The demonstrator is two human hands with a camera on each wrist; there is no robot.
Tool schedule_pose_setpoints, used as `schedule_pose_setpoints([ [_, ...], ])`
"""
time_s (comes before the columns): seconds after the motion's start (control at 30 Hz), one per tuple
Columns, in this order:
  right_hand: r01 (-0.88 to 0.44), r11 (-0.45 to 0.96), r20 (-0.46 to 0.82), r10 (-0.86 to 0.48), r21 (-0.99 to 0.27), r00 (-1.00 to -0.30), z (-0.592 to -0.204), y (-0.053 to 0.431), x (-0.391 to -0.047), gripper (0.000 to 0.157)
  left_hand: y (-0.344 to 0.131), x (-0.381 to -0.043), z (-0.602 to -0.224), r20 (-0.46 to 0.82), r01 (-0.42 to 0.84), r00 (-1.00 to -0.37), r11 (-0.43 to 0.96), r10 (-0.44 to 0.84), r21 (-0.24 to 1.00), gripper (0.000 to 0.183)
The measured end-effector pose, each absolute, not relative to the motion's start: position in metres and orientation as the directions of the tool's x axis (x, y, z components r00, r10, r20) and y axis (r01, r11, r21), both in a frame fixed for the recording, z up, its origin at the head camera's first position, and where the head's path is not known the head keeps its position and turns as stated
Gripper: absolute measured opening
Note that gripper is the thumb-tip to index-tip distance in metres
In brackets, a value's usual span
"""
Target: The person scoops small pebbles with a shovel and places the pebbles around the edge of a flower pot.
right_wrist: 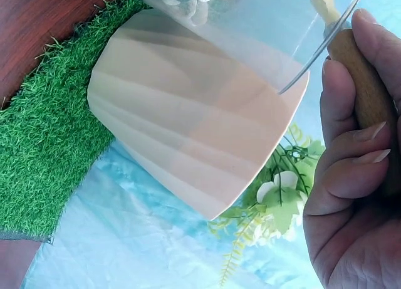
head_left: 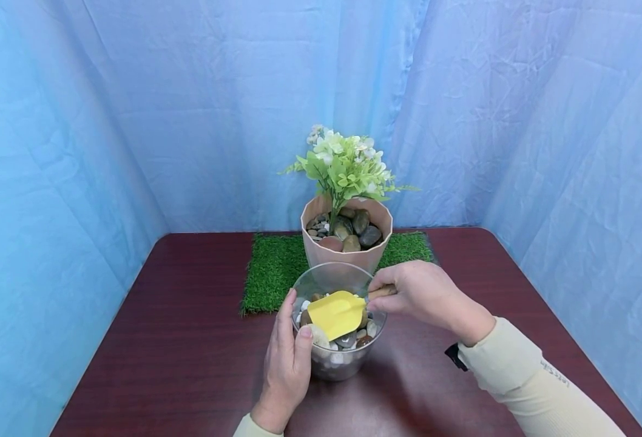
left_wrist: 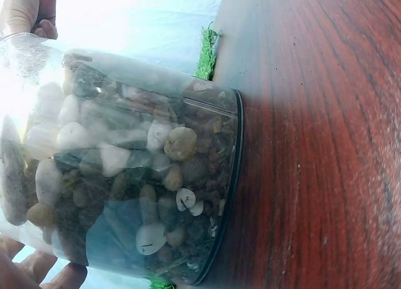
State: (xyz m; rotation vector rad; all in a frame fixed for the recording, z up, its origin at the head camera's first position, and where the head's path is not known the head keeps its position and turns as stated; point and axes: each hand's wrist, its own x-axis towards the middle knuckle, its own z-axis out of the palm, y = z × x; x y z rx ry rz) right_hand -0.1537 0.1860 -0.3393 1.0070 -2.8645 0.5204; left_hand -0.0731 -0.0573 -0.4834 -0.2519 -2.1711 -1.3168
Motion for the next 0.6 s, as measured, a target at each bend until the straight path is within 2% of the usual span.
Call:
schedule_pose_setpoints([
  [0.3,-0.604,0.734,0.138,-0.594,-0.31,-0.793,-0.3414,0.1825,-0.1521,0.011,-0.0567,-0.0724,-0.4808,0.546,0.427,-0.827,0.482,-0.134,0.765,0.066],
  [0.6,-0.601,0.732,0.115,-0.6,-0.32,-0.792,-0.3426,0.179,-0.1496,0.009,-0.0565,-0.072,-0.4819,0.561,0.428,-0.816,0.508,-0.139,0.748,0.066],
])
